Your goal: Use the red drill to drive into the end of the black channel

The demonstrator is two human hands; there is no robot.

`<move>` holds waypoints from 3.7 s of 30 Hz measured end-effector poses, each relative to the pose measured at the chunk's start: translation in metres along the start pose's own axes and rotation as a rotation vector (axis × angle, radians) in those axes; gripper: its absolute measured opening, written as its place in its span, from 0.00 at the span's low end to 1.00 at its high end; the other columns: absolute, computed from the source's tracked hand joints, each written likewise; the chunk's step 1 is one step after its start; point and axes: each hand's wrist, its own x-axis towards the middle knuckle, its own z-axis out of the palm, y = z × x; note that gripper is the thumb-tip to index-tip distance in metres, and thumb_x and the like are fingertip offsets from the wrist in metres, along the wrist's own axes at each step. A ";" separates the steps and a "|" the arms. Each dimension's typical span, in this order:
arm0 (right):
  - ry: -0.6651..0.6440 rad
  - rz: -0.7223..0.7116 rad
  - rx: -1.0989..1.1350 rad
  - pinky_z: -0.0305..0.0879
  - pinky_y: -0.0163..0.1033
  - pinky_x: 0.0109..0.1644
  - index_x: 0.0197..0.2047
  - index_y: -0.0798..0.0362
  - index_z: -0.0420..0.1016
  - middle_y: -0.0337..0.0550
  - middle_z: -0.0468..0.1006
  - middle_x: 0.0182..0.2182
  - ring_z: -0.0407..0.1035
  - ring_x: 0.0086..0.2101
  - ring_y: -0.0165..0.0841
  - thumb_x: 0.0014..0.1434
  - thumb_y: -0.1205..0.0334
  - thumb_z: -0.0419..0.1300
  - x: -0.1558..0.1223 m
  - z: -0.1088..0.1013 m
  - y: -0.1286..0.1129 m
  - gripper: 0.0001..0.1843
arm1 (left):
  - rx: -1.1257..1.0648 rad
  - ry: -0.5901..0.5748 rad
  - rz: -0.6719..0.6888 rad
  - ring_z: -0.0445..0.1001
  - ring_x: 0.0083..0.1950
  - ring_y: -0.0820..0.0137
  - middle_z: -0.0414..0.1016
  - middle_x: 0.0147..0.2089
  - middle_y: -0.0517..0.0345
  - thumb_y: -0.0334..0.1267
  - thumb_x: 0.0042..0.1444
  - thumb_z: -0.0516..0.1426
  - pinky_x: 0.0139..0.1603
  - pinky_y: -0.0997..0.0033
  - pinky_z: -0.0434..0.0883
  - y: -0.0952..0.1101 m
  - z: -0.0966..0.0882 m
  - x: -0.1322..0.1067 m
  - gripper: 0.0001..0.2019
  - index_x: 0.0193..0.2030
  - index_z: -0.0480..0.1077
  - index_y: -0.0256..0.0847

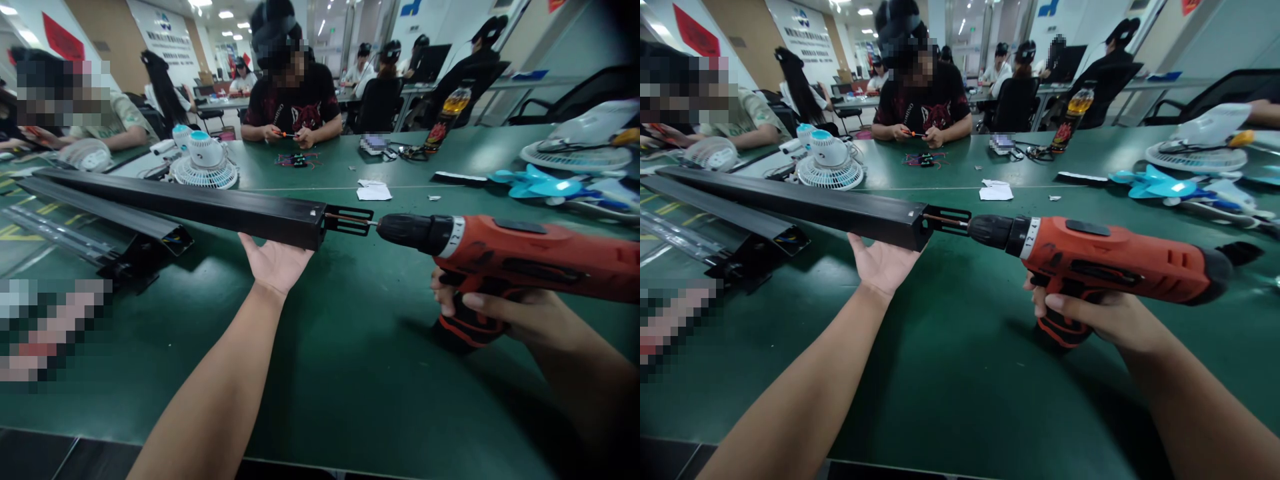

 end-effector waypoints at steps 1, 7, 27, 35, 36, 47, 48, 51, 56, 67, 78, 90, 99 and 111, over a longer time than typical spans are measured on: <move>-0.007 0.002 0.001 0.72 0.46 0.25 0.38 0.52 0.80 0.46 0.80 0.22 0.72 0.21 0.40 0.44 0.55 0.68 0.000 0.000 0.000 0.17 | -0.001 0.002 0.001 0.59 1.00 0.40 0.74 0.93 0.41 0.85 0.80 0.32 0.95 0.31 0.67 0.000 -0.001 0.000 0.57 0.90 0.72 0.50; 0.032 -0.028 0.003 0.71 0.44 0.24 0.37 0.52 0.80 0.45 0.79 0.19 0.72 0.21 0.39 0.45 0.51 0.67 0.001 0.005 -0.003 0.17 | 0.019 -0.015 0.014 0.58 1.01 0.38 0.74 0.93 0.42 0.85 0.80 0.32 0.94 0.29 0.68 -0.001 -0.007 0.002 0.57 0.93 0.69 0.52; 0.014 -0.032 -0.020 0.72 0.44 0.24 0.39 0.52 0.80 0.44 0.78 0.21 0.72 0.21 0.39 0.46 0.56 0.66 0.000 0.003 -0.004 0.16 | -0.033 0.014 -0.001 0.61 0.99 0.34 0.73 0.93 0.39 0.85 0.80 0.36 0.90 0.24 0.74 0.000 -0.005 0.001 0.55 0.95 0.66 0.53; 0.016 -0.012 -0.033 0.71 0.45 0.25 0.39 0.54 0.80 0.45 0.78 0.20 0.72 0.22 0.39 0.47 0.57 0.65 0.000 0.003 -0.005 0.16 | -0.030 0.015 0.005 0.62 0.99 0.36 0.72 0.94 0.40 0.84 0.81 0.36 0.89 0.28 0.75 0.000 -0.007 0.003 0.53 0.94 0.67 0.53; 0.017 -0.012 -0.032 0.71 0.45 0.25 0.39 0.54 0.80 0.45 0.78 0.20 0.72 0.22 0.39 0.47 0.56 0.66 0.000 0.003 -0.005 0.16 | -0.025 0.014 0.005 0.63 0.99 0.36 0.71 0.95 0.40 0.84 0.81 0.36 0.89 0.29 0.75 0.000 -0.007 0.003 0.53 0.94 0.67 0.53; 0.017 -0.006 -0.015 0.71 0.43 0.22 0.41 0.53 0.80 0.44 0.78 0.20 0.72 0.21 0.39 0.47 0.58 0.65 -0.001 0.003 -0.005 0.16 | 0.051 -0.039 0.024 0.63 0.98 0.36 0.79 0.89 0.39 0.86 0.79 0.37 0.91 0.29 0.72 -0.003 -0.016 0.008 0.55 0.93 0.68 0.52; 0.016 -0.006 -0.015 0.71 0.43 0.22 0.41 0.53 0.80 0.44 0.78 0.20 0.72 0.21 0.39 0.47 0.58 0.65 -0.001 0.003 -0.005 0.16 | 0.056 -0.039 0.025 0.62 0.99 0.37 0.79 0.89 0.39 0.86 0.79 0.36 0.91 0.29 0.72 -0.003 -0.016 0.008 0.55 0.93 0.68 0.52; 0.016 -0.009 -0.019 0.72 0.44 0.23 0.41 0.53 0.80 0.44 0.78 0.20 0.72 0.22 0.40 0.47 0.58 0.65 -0.001 0.003 -0.004 0.16 | 0.053 -0.020 0.023 0.62 0.99 0.37 0.79 0.89 0.38 0.87 0.78 0.34 0.91 0.29 0.71 -0.003 -0.014 0.006 0.57 0.93 0.68 0.51; 0.018 -0.003 -0.026 0.72 0.45 0.25 0.42 0.52 0.80 0.44 0.78 0.21 0.72 0.22 0.40 0.47 0.59 0.65 -0.002 0.001 -0.003 0.17 | 0.012 0.008 -0.001 0.65 0.98 0.38 0.78 0.89 0.37 0.83 0.81 0.33 0.91 0.29 0.73 -0.001 -0.007 0.002 0.55 0.94 0.67 0.50; 0.029 0.008 -0.018 0.72 0.44 0.24 0.42 0.53 0.81 0.44 0.78 0.21 0.72 0.22 0.40 0.46 0.57 0.66 -0.002 0.002 -0.004 0.18 | 0.015 0.037 0.000 0.64 0.98 0.36 0.77 0.90 0.36 0.86 0.79 0.33 0.91 0.27 0.73 -0.001 -0.007 0.003 0.57 0.93 0.68 0.50; 0.036 0.015 -0.038 0.71 0.43 0.21 0.42 0.52 0.81 0.44 0.78 0.20 0.72 0.22 0.41 0.47 0.58 0.65 -0.001 0.003 -0.007 0.17 | -0.011 0.037 -0.022 0.62 0.99 0.37 0.74 0.93 0.40 0.84 0.81 0.33 0.89 0.25 0.75 0.001 -0.002 -0.001 0.55 0.95 0.66 0.52; 0.028 0.022 -0.040 0.71 0.44 0.22 0.43 0.51 0.81 0.44 0.78 0.21 0.72 0.22 0.41 0.47 0.59 0.65 -0.002 0.001 -0.003 0.17 | -0.020 0.041 -0.012 0.63 0.99 0.35 0.75 0.92 0.38 0.85 0.79 0.34 0.90 0.26 0.74 0.000 -0.005 0.001 0.56 0.96 0.65 0.52; 0.053 0.030 -0.042 0.71 0.44 0.22 0.40 0.52 0.81 0.45 0.78 0.20 0.73 0.22 0.42 0.45 0.57 0.66 -0.002 0.004 -0.006 0.17 | -0.017 0.047 -0.018 0.64 0.98 0.36 0.75 0.92 0.38 0.85 0.80 0.32 0.91 0.26 0.73 0.001 -0.004 0.000 0.57 0.93 0.69 0.50; 0.080 0.030 -0.054 0.72 0.45 0.24 0.38 0.52 0.81 0.46 0.78 0.19 0.73 0.24 0.44 0.44 0.56 0.66 -0.002 0.005 -0.005 0.16 | -0.025 0.057 -0.017 0.62 0.99 0.35 0.69 0.96 0.38 0.85 0.80 0.34 0.90 0.27 0.74 0.000 -0.005 0.001 0.56 0.94 0.67 0.50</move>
